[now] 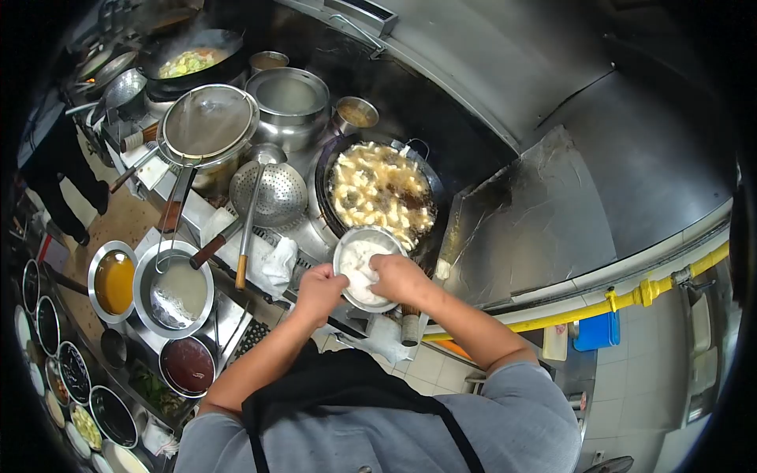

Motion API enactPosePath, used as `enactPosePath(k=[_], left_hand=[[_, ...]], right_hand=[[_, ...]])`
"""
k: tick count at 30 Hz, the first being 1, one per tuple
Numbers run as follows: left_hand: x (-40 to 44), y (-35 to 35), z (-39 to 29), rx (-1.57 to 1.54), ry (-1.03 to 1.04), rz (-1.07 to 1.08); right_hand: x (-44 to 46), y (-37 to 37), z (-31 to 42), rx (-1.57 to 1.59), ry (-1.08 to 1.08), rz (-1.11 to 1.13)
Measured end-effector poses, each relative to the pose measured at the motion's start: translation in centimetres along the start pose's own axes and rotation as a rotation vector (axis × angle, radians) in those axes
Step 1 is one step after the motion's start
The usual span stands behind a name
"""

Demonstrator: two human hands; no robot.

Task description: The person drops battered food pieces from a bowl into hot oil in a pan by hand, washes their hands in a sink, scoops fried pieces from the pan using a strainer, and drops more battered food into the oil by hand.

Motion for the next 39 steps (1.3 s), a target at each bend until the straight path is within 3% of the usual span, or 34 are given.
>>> enactPosePath(k=[4, 6, 8, 17, 22, 24, 26, 28, 32, 35, 36, 38, 39], left_hand=[[-0.8, 0.9, -1.1, -0.040, -0.047, 0.014], [-0.9, 1.1, -1.5, 0.041, 0.004, 0.100], [-0.4, 1.4, -0.5, 0.030, -0.007, 0.103], [1.9, 1.9, 0.0, -0.042, -0.025, 0.071], [3.1, 2.7, 1.0, 0.034, 0.007, 0.056], [3.1, 3.2, 0.8, 0.079, -0.002, 0.057], [3.9, 2.9, 1.6, 0.166, -0.027, 0.068], [4.1, 2.5, 2.4, 0.061, -0.009, 0.052], [2.6, 1.0, 2.7, -0.071, -0.040, 0.001], [1.4, -0.8, 3.0, 0.098, -0.058, -0.131], [0.9, -0.9, 2.8, 0.096, -0.061, -0.149], [-0.2, -1.3, 2.7, 0.063, -0.073, -0.225], [-0.4, -2.0, 3.4, 0.071, -0.076, -0.246]], right_hand=[[-2.0, -2.4, 0.3, -0.081, 0.060, -0.205], [-1.8, -2.3, -0.7, -0.048, 0.140, -0.162], [-1.0, -0.7, -2.0, 0.043, -0.015, -0.115], [-3.9, -8.8, -4.8, 0.352, 0.123, -0.358], [-2.8, -8.9, -6.6, 0.492, -0.014, -0.361], [-2.1, -9.2, -7.3, 0.366, -0.090, -0.358], [-1.5, -10.3, -9.3, 0.521, 0.043, -0.395], [-1.3, -12.4, -9.7, 0.598, 0.112, -0.479], [3.9, -12.3, -13.8, 0.448, -0.056, -0.624], [12.4, -7.8, -19.1, 0.451, 0.025, -0.564], [14.3, -6.6, -19.8, 0.355, 0.111, -0.575], [18.3, -3.4, -23.5, -0.014, -0.017, -0.719], [19.5, -3.2, -25.2, -0.049, 0.102, -0.621]])
Point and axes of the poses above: each hand's wrist, its own x-axis towards the middle knuckle, its own y-axis out of the palm, z = x × y, the point moved 3 cm from there along x, towards the middle knuckle, and after that the axes turned 5 degrees about x, right-handed, at the moved point
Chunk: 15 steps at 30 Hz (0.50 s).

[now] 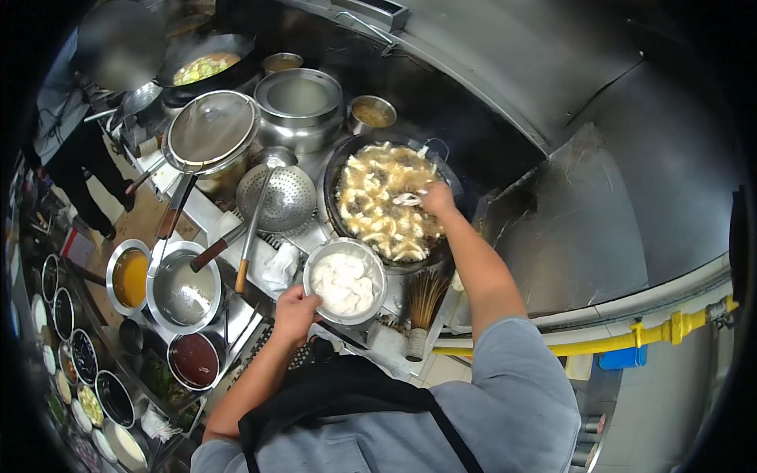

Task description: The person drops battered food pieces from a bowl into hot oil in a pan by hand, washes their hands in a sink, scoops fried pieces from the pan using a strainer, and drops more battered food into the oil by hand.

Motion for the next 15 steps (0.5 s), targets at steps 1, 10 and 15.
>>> enactPosePath(k=[1, 10, 15], left_hand=[[-0.3, -0.6, 0.1, 0.006, -0.005, -0.011], [-1.6, -3.6, -0.1, -0.074, -0.007, -0.011], [-2.1, -3.7, -0.6, -0.091, 0.017, 0.011]], right_hand=[[0.3, 0.2, -1.2, -0.074, 0.100, 0.098], [-3.4, -12.2, -4.5, 0.118, 0.287, -0.185], [-5.6, -11.7, -2.5, 0.752, 0.494, -0.013]])
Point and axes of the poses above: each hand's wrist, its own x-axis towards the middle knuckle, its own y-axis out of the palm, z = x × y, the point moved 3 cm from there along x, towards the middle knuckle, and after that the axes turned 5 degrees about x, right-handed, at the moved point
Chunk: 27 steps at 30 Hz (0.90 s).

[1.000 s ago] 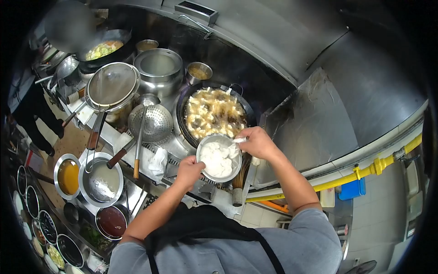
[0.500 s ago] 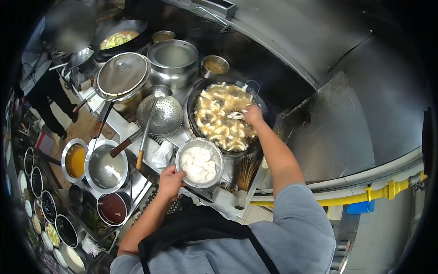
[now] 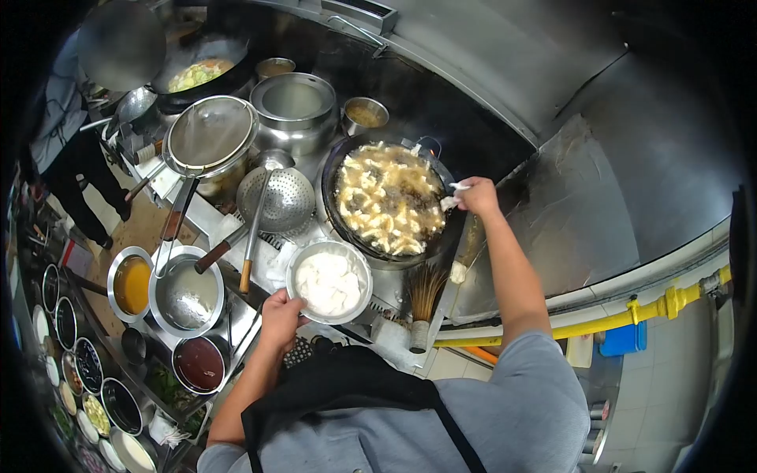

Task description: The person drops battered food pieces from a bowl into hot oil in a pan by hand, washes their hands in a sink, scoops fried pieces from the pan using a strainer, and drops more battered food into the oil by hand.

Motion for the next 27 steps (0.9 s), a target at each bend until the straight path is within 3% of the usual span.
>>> enactPosePath(k=[4, 6, 8, 10, 11, 13, 14, 16, 19, 20, 21, 22, 24, 27], left_hand=[[-1.5, 0.6, -0.3, 0.049, 0.004, -0.050], [-1.9, 0.7, 1.2, 0.040, -0.003, -0.088], [-2.4, 0.6, 2.9, -0.027, 0.044, -0.123], [-4.4, 0.9, 3.1, -0.003, 0.027, -0.169], [-4.6, 0.5, 4.1, -0.004, 0.035, -0.161], [-6.3, 1.2, 4.1, -0.025, 0.037, -0.174], [-6.7, 1.7, 4.2, -0.027, 0.048, -0.176], [-7.0, 1.8, 5.1, -0.024, 0.059, -0.146], [-8.9, 1.7, 5.7, -0.025, 0.062, -0.068], [-9.5, 1.0, 6.5, -0.026, 0.063, -0.055], [-11.4, 0.6, 6.2, -0.041, 0.058, -0.047], [-12.5, -0.8, 7.2, -0.058, 0.078, -0.074], [-15.3, -4.4, 9.9, -0.105, 0.124, -0.070], [-23.1, -11.0, 12.1, 0.014, 0.203, -0.254]], right_hand=[[2.8, 4.0, -3.7, -0.180, 0.009, 0.033], [5.2, 5.5, -6.4, -0.039, 0.079, 0.084], [8.1, 4.6, -8.2, -0.761, -0.210, -0.168], [9.5, 3.2, -9.7, -0.770, -0.371, -0.363], [8.6, 2.4, -9.9, -0.548, -0.380, -0.371], [0.2, 0.8, -2.5, 0.301, -0.059, -0.252], [-2.8, 1.3, -0.5, 0.361, -0.092, -0.122], [-10.4, 3.1, 3.5, 0.433, -0.141, 0.138], [-24.9, 8.3, 7.9, 0.120, -0.202, 0.455], [-27.7, 11.3, 6.6, -0.037, -0.478, 0.593], [-31.7, 13.0, 6.9, -0.247, -0.582, 0.698], [-34.2, 14.7, 6.9, -0.188, -0.700, 0.772], [-37.3, 18.3, 6.3, 0.146, -0.462, 0.907], [-43.3, 20.4, 9.2, 0.371, -0.155, 0.993]])
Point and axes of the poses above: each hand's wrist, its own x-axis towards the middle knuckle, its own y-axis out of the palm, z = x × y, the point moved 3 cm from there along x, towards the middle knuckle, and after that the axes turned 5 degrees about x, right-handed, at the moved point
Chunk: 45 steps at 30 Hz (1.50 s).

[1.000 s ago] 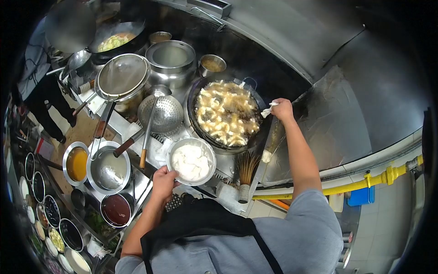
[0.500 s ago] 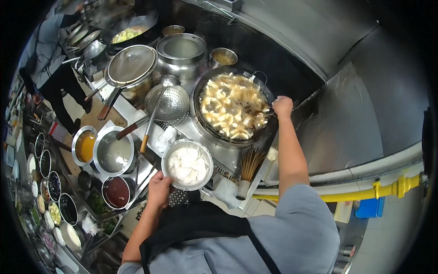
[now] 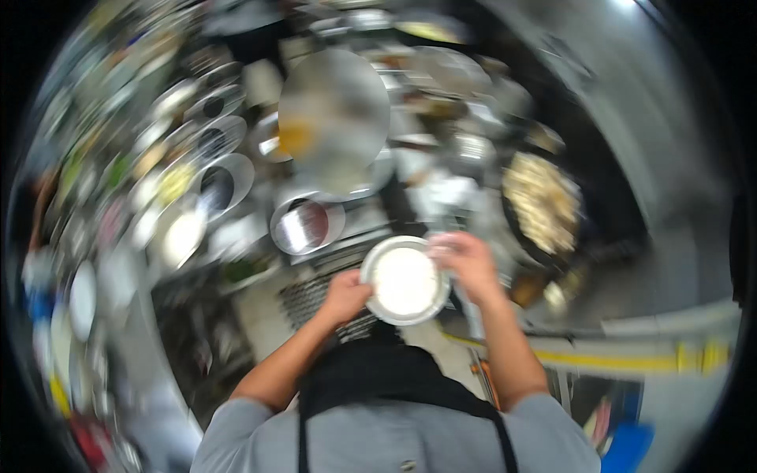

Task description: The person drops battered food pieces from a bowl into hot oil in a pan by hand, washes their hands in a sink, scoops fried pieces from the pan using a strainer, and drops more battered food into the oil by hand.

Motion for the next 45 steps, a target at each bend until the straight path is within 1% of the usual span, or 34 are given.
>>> enactPosePath(k=[1, 2, 3, 5, 7, 9, 10, 11, 12, 13, 14, 16, 18, 19, 20, 21, 22, 23, 25, 26, 27, 28, 29, 30, 31, 33, 35, 36, 37, 39, 41, 42, 44, 45], left_hand=[[-2.5, -3.5, 1.3, 0.043, 0.049, -0.074], [-5.4, -7.1, 3.1, 0.023, 0.010, -0.153], [-9.1, -10.4, 4.4, -0.001, -0.021, -0.220], [-17.1, -15.5, 4.8, -0.051, -0.015, -0.453], [-24.1, -20.3, 7.0, -0.141, -0.119, -0.736], [-30.2, -23.2, 10.4, -0.362, -0.069, -1.018], [-32.8, -25.0, 13.1, -0.387, -0.006, -1.127], [-35.4, -24.6, 10.8, -0.417, -0.090, -1.304], [-36.9, -26.4, 13.6, -0.509, 0.022, -1.398], [-38.3, -29.3, 17.4, -0.472, 0.038, -1.451], [-38.9, -30.2, 17.6, -0.565, 0.164, -1.549], [-40.0, -34.1, 20.0, -0.629, 0.253, -1.570], [-41.1, -37.7, 21.5, -0.702, 0.303, -1.581], [-40.8, -38.4, 20.8, -0.731, 0.271, -1.683], [-41.2, -42.4, 24.5, -0.659, 0.423, -1.473], [-40.4, -40.8, 22.8, -0.594, 0.407, -1.375], [-39.0, -38.4, 21.2, -0.688, 0.348, -1.420], [-36.9, -37.1, 20.6, -0.674, 0.364, -1.378], [-32.6, -33.4, 21.4, -0.586, 0.127, -1.306], [-29.1, -29.3, 21.7, -0.564, 0.076, -1.191], [-26.1, -24.3, 22.3, -0.343, -0.025, -1.099], [-23.1, -16.4, 21.2, -0.244, -0.066, -0.943], [-19.7, -9.9, 21.6, -0.137, -0.124, -0.770], [-17.2, -2.2, 21.6, -0.025, -0.226, -0.670], [-14.3, 3.8, 23.3, -0.063, -0.305, -0.392], [-11.5, 18.5, 23.3, 0.036, -0.435, 0.115], [-11.8, 32.6, 21.7, 0.157, -0.489, 0.440], [-12.9, 39.6, 20.4, 0.188, -0.512, 0.593], [-14.3, 45.6, 19.2, 0.214, -0.543, 0.743], [-15.5, 55.9, 19.4, 0.317, -0.510, 1.069], [-16.2, 65.4, 20.8, 0.334, -0.384, 1.297], [-16.3, 70.0, 21.1, 0.320, -0.359, 1.350], [-16.3, 79.3, 22.0, 0.306, -0.349, 1.437], [-15.7, 84.1, 22.7, 0.238, -0.308, 1.428]], right_hand=[[-0.3, 2.4, 0.0, 0.056, -0.035, 0.053], [-0.8, 4.8, 0.0, 0.252, 0.033, 0.085], [-1.3, 6.9, -0.1, 0.326, 0.108, 0.118], [-1.2, 9.5, -1.7, 0.513, 0.184, 0.183], [-0.2, 12.4, -2.5, 0.565, 0.227, 0.299], [-0.7, 14.4, -3.3, 0.630, 0.258, 0.331], [-1.0, 15.7, -3.1, 0.586, 0.265, 0.387], [-1.4, 16.3, -2.8, 0.546, 0.260, 0.417], [-1.8, 16.6, -2.7, 0.560, 0.281, 0.444], [-2.2, 16.8, -2.5, 0.574, 0.299, 0.454], [-3.2, 16.9, -1.9, 0.562, 0.295, 0.434], [-3.8, 15.3, -2.9, 0.661, 0.296, 0.468], [-5.4, 11.9, -4.1, 0.718, 0.295, 0.439], [-6.8, 9.9, -4.3, 0.752, 0.294, 0.421], [-8.3, 7.0, -5.2, 0.799, 0.291, 0.372], [-10.1, 4.3, -6.4, 0.846, 0.292, 0.343], [-12.1, 1.6, -7.2, 0.865, 0.256, 0.307], [-14.7, -1.8, -8.8, 0.874, 0.253, 0.227], [-20.6, -8.6, -12.0, 0.899, 0.221, 0.123], [-24.0, -11.9, -14.0, 0.946, 0.195, 0.053], [-27.5, -15.5, -15.9, 0.988, 0.170, -0.013], [-31.4, -18.5, -17.2, 0.994, 0.151, -0.039], [-35.1, -21.1, -18.8, 1.043, 0.117, -0.146], [-38.5, -23.9, -20.4, 1.098, 0.077, -0.258], [-41.7, -26.4, -21.2, 1.117, 0.047, -0.300], [-48.3, -31.1, -23.2, 1.175, -0.087, -0.436], [-54.3, -34.9, -24.0, 1.211, -0.175, -0.577], [-56.9, -36.9, -24.7, 1.214, -0.271, -0.652], [-59.5, -38.3, -25.0, 1.209, -0.361, -0.730], [-64.2, -40.5, -26.5, 1.244, -0.426, -0.902], [-68.1, -42.2, -27.2, 1.259, -0.492, -1.083], [-69.5, -42.9, -28.1, 1.265, -0.510, -1.123], [-72.4, -43.7, -30.2, 1.260, -0.489, -1.303], [-73.5, -44.3, -30.9, 1.260, -0.501, -1.339]])
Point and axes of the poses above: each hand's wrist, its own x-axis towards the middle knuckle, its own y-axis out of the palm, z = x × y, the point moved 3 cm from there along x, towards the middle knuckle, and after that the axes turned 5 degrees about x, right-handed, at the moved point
